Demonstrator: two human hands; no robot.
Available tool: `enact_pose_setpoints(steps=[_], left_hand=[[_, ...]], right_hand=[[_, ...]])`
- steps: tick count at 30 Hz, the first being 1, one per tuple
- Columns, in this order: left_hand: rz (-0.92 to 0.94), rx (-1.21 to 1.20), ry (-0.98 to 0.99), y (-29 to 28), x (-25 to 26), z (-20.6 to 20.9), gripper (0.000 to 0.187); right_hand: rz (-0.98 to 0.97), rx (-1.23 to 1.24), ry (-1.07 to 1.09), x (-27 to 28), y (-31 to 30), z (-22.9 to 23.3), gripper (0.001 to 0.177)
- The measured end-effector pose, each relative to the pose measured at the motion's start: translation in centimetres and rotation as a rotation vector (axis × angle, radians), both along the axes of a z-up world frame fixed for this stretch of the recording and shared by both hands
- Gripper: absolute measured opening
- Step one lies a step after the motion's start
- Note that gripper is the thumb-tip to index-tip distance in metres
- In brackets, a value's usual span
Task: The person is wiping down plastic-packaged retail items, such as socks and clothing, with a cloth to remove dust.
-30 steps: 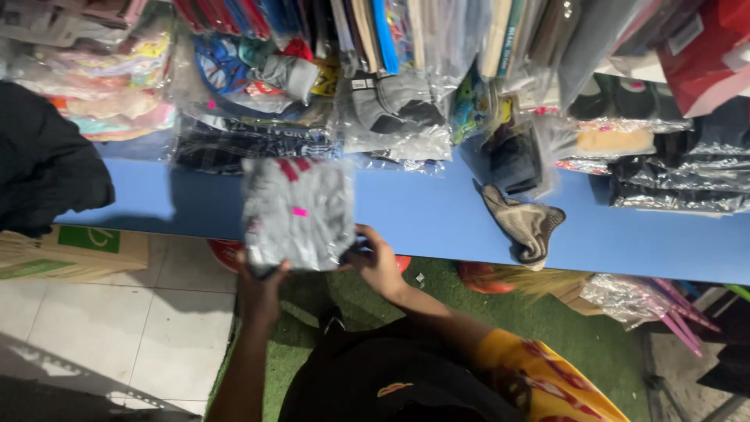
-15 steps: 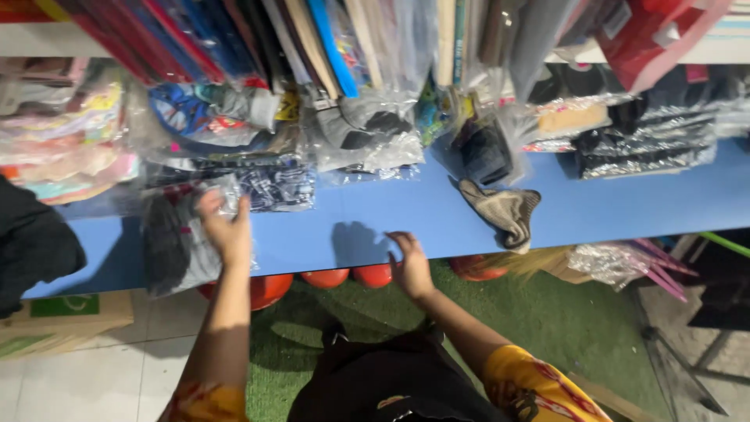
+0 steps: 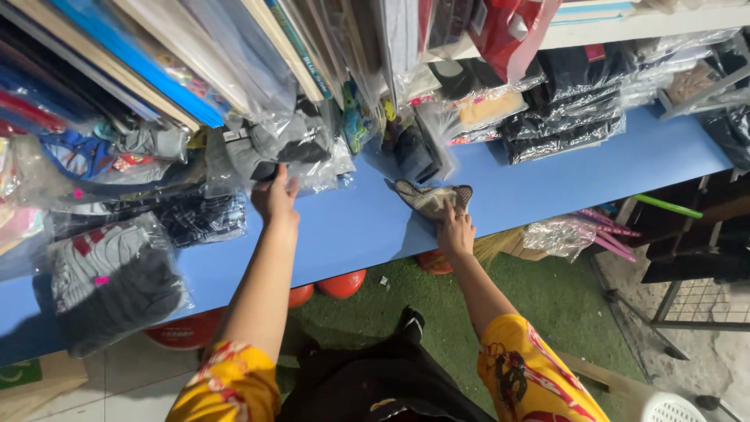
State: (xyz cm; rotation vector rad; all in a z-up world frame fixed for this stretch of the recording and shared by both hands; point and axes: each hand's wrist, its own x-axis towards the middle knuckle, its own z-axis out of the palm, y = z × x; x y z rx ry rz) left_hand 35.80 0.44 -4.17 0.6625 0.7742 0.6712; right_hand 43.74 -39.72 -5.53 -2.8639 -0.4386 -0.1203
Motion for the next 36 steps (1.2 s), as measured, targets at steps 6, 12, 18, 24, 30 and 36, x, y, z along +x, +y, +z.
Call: enact_pose_setpoints(steps=[6, 12, 18, 24, 30, 36], left_hand=[[-0.295, 0.198, -0.019, -2.5, -13.7, 2.2, 0.024], [-0.531, 0.168, 0.08, -4.3, -22.6, -9.4, 0.029], [-0.483, 0.384, 0.418, -5.1, -22.5, -15.5, 0.067], [-0.296, 0.194, 0.414, -3.8, -18.8, -11.0, 0.042], [-0.167, 0.462, 0.507, -3.7, -18.1, -14.5, 0.026], [-0.097, 0.494, 0.419, -4.0, -17.9, -14.5, 0.021]], right_hand=[[0.153, 0.178, -0.004, 1.7, -2.2, -5.8, 0.046], [-0.108, 1.23, 0.382, -1.5, -1.6, -0.7, 0.03], [-0.066, 1.307, 0.385, -6.9, 4.8, 6.9, 0.029], [0.591, 0.164, 0.267, -11.4, 17.8, 12.1, 0.067], [0.656, -0.104, 0.408, -10.8, 21.9, 9.2, 0.07], [0.248, 0.161, 0.299, 0.4, 15.2, -2.3, 0.05]])
